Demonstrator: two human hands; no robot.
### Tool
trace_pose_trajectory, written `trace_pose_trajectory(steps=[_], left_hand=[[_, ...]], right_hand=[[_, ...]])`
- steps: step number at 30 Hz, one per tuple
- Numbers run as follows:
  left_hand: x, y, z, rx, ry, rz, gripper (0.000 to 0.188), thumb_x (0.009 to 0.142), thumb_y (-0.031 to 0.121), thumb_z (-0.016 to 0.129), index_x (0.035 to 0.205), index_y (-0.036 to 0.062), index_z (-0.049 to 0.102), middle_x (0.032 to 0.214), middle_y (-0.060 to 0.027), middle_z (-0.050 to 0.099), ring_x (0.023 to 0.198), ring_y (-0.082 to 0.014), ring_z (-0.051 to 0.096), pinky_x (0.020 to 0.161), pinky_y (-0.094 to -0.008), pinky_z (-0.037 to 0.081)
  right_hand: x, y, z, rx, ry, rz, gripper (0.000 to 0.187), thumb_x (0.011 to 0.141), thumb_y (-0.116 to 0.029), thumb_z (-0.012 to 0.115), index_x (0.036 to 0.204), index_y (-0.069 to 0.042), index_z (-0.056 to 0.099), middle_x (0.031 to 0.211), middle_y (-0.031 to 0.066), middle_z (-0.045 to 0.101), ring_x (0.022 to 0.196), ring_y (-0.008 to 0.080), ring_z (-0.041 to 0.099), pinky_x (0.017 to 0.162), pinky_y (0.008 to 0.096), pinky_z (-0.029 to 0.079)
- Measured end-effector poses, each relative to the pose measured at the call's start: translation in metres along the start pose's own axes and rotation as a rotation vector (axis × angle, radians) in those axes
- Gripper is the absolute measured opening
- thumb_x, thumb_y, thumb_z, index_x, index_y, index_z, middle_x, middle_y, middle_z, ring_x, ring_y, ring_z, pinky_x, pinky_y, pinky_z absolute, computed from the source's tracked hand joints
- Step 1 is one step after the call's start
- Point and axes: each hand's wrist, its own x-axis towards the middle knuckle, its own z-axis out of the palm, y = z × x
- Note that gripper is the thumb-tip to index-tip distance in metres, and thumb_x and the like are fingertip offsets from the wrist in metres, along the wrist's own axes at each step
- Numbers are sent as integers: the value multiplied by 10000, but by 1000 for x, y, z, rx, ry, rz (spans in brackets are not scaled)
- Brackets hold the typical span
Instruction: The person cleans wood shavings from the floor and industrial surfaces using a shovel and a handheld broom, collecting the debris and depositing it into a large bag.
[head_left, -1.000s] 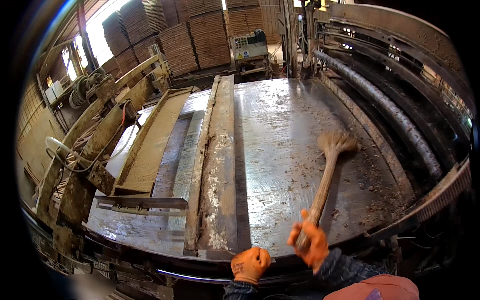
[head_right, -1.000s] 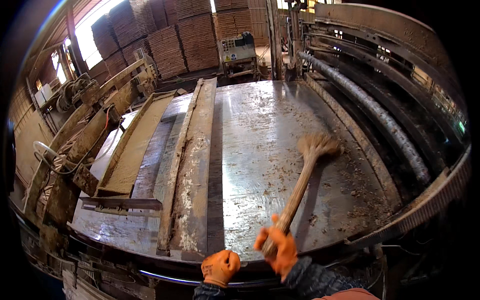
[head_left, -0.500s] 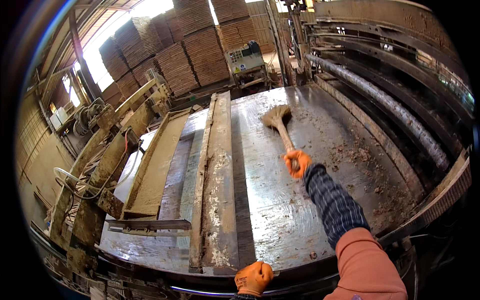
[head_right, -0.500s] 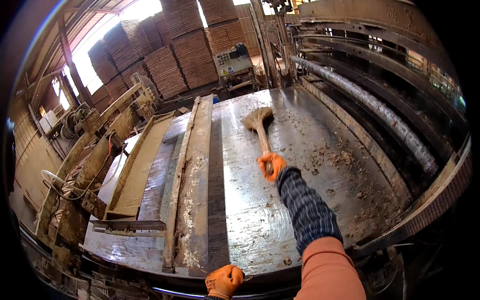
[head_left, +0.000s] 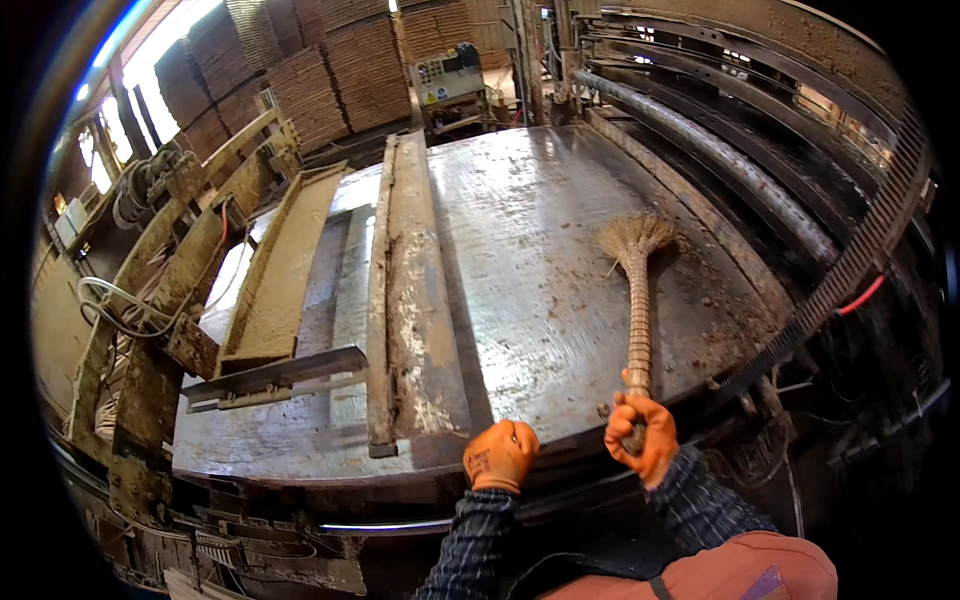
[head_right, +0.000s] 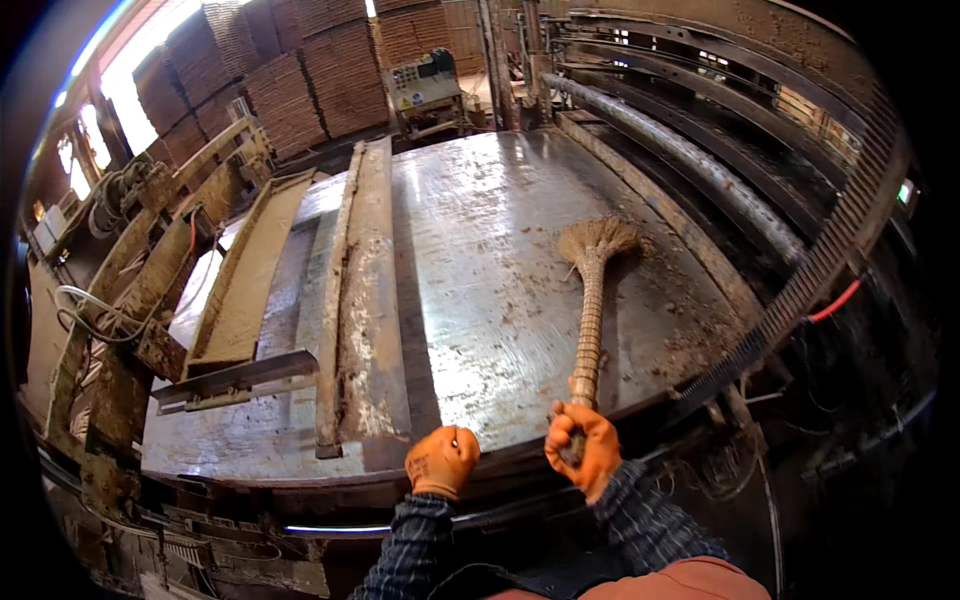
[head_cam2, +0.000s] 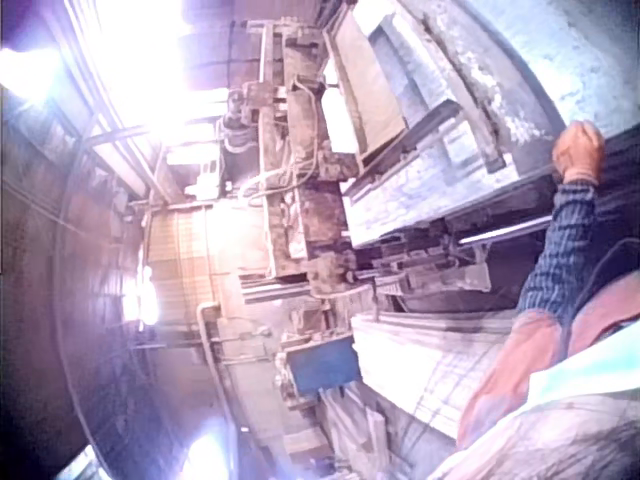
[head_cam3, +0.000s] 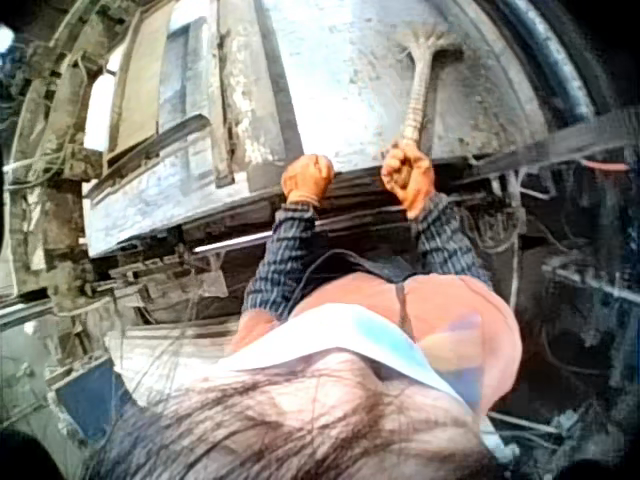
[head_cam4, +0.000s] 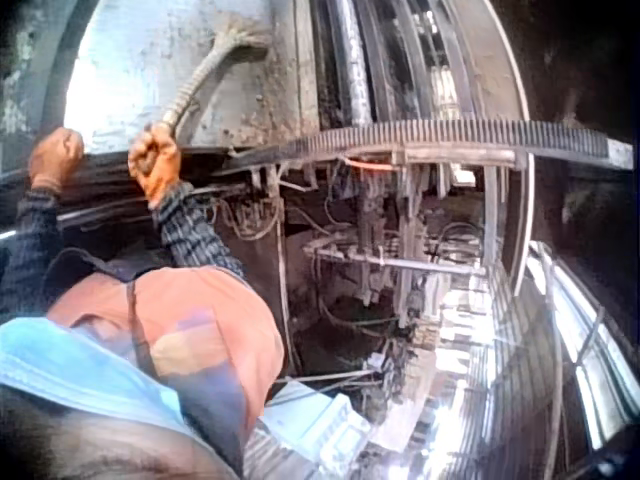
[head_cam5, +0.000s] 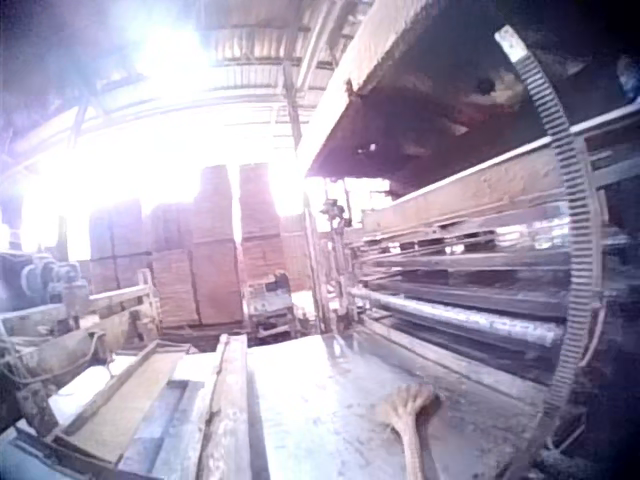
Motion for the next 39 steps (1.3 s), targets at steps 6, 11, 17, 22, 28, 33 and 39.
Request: trace_pose_trajectory(steps=[6,11,17,22,28,33,39], left_hand=[[-1,10,-4,-21,-31,30,395,873,352,485,712,48,680,767,-225,660,732,-440,624,675,-493,494],[-3,4,2,6,-11,32,388,867,347,483,743,46,695,790,-227,669,743,-443,626,679,-500,492],[-6,4,-7,44,-8,21,385,873,317,485,682,36,666,729,-236,652,680,-437,623,635,-510,493],[-9,1,-11,56,-5,38,389,880,341,494,692,53,675,733,-232,652,689,-437,624,640,-508,498],[-2,4,-1,18,-32,35,442,886,376,434,779,42,704,831,-236,672,795,-439,639,734,-491,510],[-7,0,-12,12,-57,2,455,871,372,420,859,42,734,910,-246,686,870,-450,650,797,-500,511],[-9,-2,-8,35,-76,28,484,875,365,403,917,17,737,921,-251,692,874,-435,663,820,-498,516]], right_hand=[[-50,-57,14,-860,107,-325,460,943,-171,592,1345,-56,400,947,115,582,662,127,565,539,285,518],[78,-135,34,-1207,76,-601,581,962,-238,579,1453,-69,319,979,127,574,662,144,555,547,289,507],[182,-219,84,-2239,771,-443,671,924,-225,564,1540,-201,300,1430,252,464,1276,367,522,1056,438,439],[200,-236,35,-2129,1002,-238,777,876,-197,581,1565,-241,222,1468,252,428,1298,393,498,1063,445,433],[104,-197,-62,-1871,815,-276,883,892,-136,549,1582,-263,13,968,205,669,686,290,676,569,438,544],[-49,-112,-46,-1302,522,-265,897,882,-76,539,1579,-225,-4,801,135,601,546,221,570,448,387,487],[-175,-88,-33,-1314,406,-373,828,838,-28,600,1557,-173,217,754,93,576,507,170,517,434,322,418]])
